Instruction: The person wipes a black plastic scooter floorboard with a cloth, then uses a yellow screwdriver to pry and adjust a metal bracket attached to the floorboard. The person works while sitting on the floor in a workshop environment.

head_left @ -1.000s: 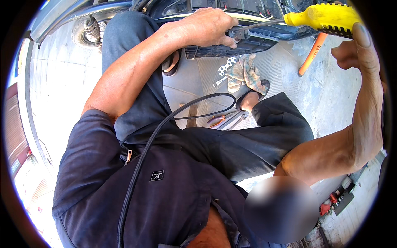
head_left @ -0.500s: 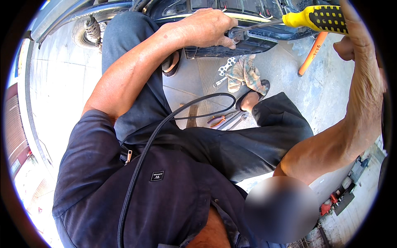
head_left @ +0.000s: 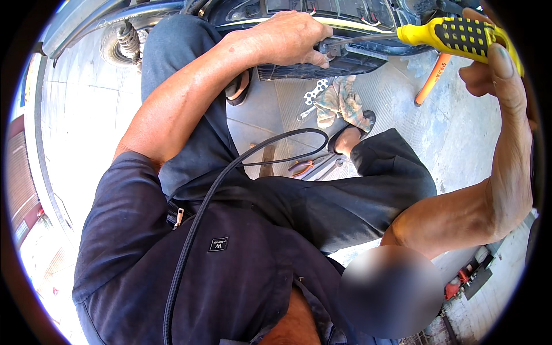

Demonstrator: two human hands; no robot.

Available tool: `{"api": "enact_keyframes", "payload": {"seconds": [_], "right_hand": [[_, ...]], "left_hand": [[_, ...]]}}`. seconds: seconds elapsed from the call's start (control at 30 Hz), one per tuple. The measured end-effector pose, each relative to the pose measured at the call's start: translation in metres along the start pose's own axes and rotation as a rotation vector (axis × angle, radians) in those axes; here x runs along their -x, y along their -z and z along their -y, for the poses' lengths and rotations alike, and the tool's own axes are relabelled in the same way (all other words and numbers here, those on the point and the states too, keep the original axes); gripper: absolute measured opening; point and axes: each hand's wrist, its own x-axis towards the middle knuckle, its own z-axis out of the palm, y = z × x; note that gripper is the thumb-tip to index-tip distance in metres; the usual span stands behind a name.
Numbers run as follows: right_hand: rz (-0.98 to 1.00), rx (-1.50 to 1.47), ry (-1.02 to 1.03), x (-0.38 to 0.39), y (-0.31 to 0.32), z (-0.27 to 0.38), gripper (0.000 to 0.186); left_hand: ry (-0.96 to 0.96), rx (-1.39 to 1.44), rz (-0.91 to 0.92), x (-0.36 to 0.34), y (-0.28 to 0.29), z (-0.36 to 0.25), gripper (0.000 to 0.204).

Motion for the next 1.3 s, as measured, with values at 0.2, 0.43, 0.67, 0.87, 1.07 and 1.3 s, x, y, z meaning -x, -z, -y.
{"api": "enact_keyframes", "payload": {"seconds": [0.2,0.43,0.67,0.87,1.07,1.3], "right_hand": [[-0.006,-0.002,-0.003,-0.013,0.002,-0.025,0.037],[-0.010,-0.008,0.000,-0.003,0.000,-0.016,0.037],[-0.011,-0.009,0.000,0.002,0.003,0.000,0.037],[-0.016,-0.015,-0.003,0.000,-0.002,0.013,0.037],[-0.021,-0.017,-0.004,-0.006,-0.004,-0.009,0.037],[-0.021,-0.023,0.001,-0.002,-0.004,0.010,0.037]], "left_hand": [[-0.002,0.015,0.009,0.000,0.003,-0.001,0.044],[-0.008,0.026,0.006,0.001,0.003,0.000,0.043],[-0.010,0.026,0.012,0.000,0.004,-0.001,0.044],[0.011,0.011,0.021,0.000,0.004,-0.002,0.044],[0.014,0.015,0.022,0.000,0.002,-0.002,0.044],[0.013,0.011,0.030,0.000,0.006,-0.003,0.043]]}}
